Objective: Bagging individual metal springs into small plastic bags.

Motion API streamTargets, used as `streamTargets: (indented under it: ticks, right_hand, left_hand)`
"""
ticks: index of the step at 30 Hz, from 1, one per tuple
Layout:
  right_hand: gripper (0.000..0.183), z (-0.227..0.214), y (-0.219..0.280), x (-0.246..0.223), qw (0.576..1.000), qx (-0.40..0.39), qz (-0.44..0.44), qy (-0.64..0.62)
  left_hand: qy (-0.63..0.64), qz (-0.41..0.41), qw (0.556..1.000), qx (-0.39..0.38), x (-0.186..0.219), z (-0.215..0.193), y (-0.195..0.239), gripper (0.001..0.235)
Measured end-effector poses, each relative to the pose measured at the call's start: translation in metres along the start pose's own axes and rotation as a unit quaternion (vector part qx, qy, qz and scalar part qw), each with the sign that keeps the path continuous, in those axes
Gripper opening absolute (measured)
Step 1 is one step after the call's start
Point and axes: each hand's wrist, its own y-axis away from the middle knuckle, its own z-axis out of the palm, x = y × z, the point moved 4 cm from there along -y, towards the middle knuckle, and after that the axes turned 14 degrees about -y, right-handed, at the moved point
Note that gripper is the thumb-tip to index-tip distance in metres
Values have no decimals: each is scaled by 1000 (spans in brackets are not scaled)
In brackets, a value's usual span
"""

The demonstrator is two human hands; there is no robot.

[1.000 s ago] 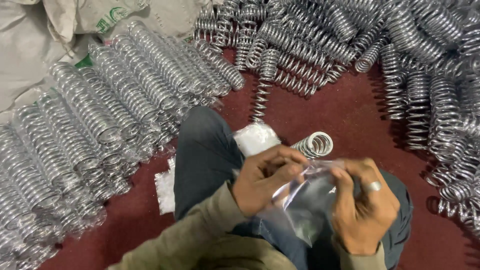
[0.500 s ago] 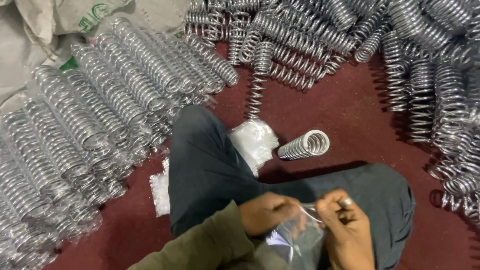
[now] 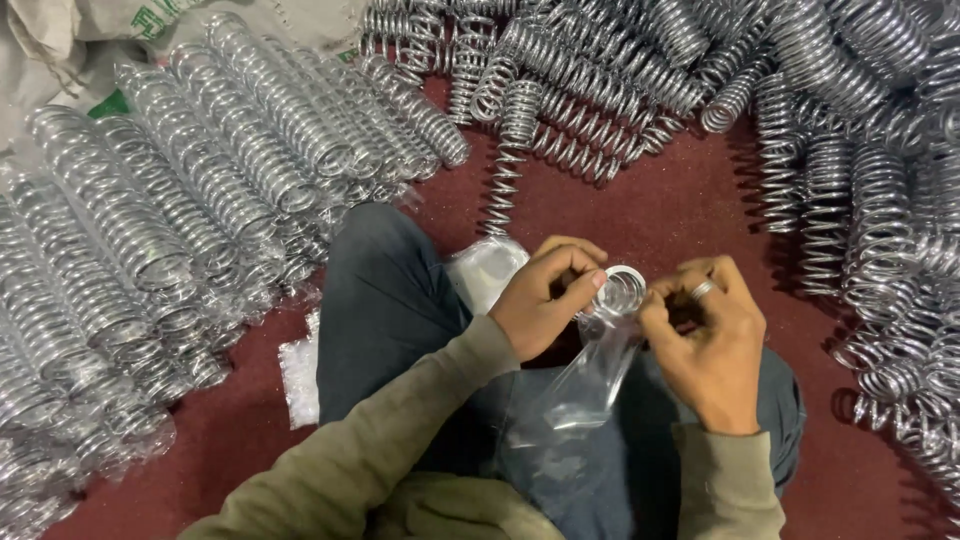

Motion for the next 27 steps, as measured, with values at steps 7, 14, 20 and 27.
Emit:
streamTargets:
  ticks: [7, 14, 20, 27]
  right_hand:
    - [12, 21, -8, 49, 926, 41, 298, -228]
    - [18, 56, 19, 132, 929, -31, 323, -180]
    - [31, 68, 21, 147, 926, -15, 321, -200]
    - [43, 67, 23, 145, 949, -50, 273, -150]
  left_hand:
    - [-15, -143, 989, -35, -66, 21, -38, 34]
    - [-110, -275, 955, -29, -112, 18, -16, 38]
    - [-239, -293, 921, -93, -136, 19, -24, 42]
    - [-292, -308, 896, -128, -96, 16, -23, 48]
